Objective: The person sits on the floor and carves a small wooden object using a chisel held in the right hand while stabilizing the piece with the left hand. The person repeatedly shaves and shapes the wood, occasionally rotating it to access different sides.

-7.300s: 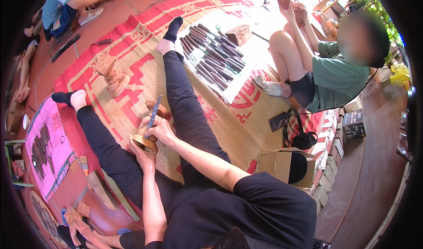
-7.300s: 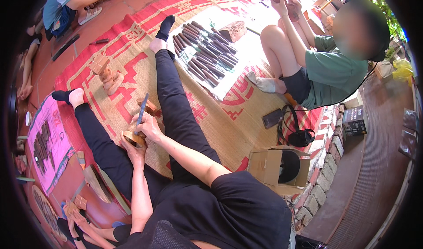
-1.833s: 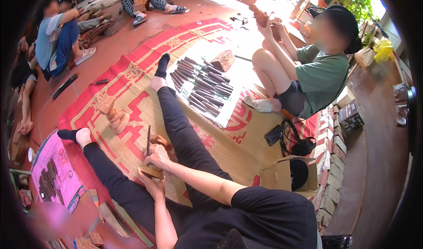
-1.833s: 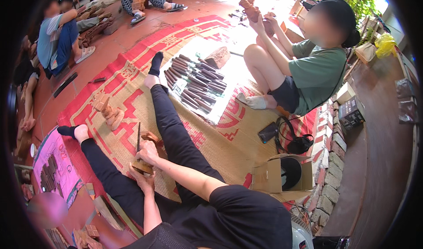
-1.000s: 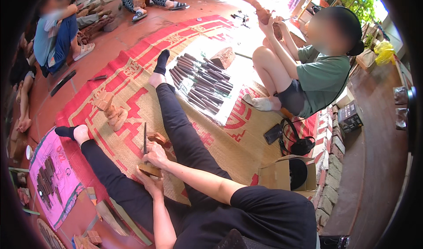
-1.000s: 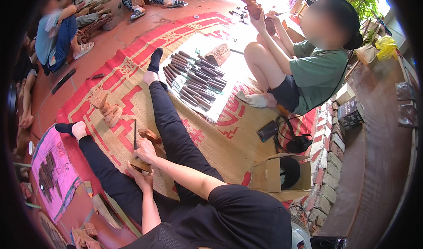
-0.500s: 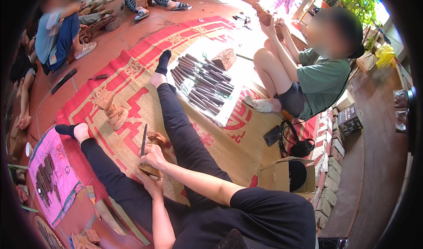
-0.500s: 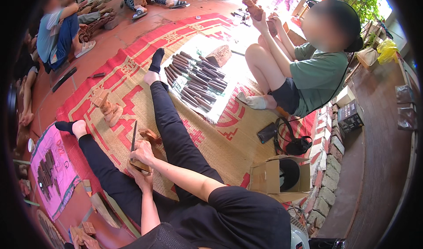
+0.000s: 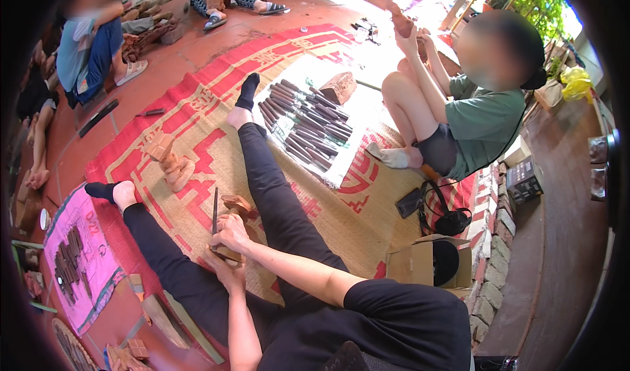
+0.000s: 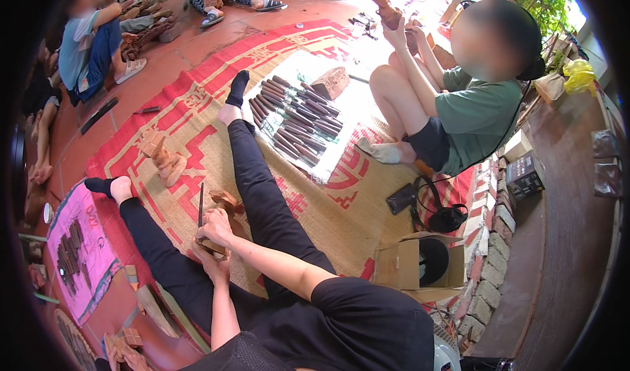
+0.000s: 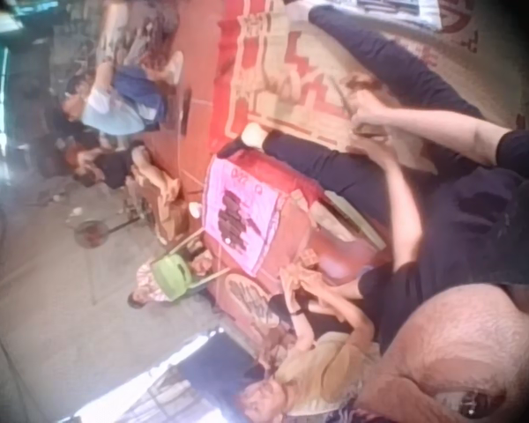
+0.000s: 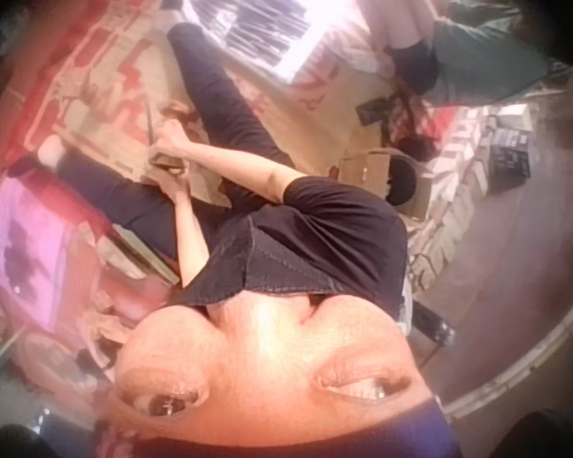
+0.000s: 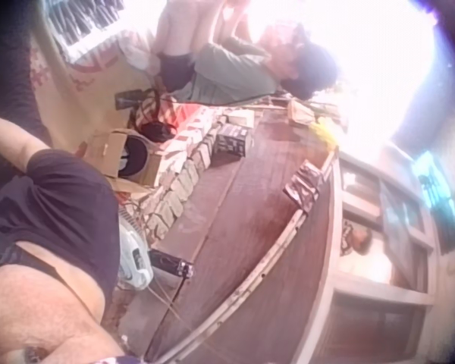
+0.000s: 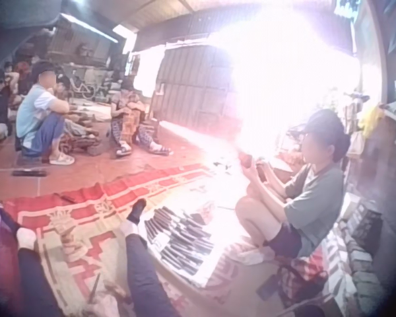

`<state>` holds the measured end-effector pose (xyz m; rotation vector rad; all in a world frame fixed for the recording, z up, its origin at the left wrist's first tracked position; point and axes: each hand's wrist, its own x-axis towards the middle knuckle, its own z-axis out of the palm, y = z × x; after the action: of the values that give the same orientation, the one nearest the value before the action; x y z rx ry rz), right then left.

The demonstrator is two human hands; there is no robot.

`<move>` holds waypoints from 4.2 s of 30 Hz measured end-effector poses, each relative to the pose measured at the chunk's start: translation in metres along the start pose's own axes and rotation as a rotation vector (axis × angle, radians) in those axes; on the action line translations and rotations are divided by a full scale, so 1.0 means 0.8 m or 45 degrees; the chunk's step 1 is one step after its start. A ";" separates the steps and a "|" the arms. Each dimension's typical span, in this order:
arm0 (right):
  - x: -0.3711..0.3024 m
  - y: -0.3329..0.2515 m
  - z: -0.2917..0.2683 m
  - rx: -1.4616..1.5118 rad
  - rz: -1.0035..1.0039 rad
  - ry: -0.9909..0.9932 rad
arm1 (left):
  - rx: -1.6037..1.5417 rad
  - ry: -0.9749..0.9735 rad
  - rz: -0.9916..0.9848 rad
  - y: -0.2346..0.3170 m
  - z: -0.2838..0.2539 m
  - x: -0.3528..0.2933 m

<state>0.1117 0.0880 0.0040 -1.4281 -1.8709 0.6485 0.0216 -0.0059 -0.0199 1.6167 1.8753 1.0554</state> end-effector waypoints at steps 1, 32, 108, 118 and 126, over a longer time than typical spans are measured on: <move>0.001 0.002 0.003 0.084 0.002 0.015 | -0.008 -0.016 -0.017 0.001 0.000 0.000; 0.012 0.001 -0.012 0.145 0.157 -0.056 | -0.084 -0.005 -0.106 0.010 -0.002 0.001; -0.023 -0.012 -0.048 0.221 -0.114 0.075 | -0.030 0.081 0.031 0.005 -0.001 0.005; -0.022 -0.016 -0.069 0.516 -0.181 -0.062 | -0.037 0.099 0.043 0.002 0.001 0.005; -0.026 -0.029 -0.073 0.877 0.569 -0.155 | -0.007 0.127 0.084 0.000 0.003 0.007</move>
<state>0.1458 0.0609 0.0539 -1.3389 -1.2041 1.4564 0.0222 -0.0002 -0.0202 1.6612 1.8918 1.1880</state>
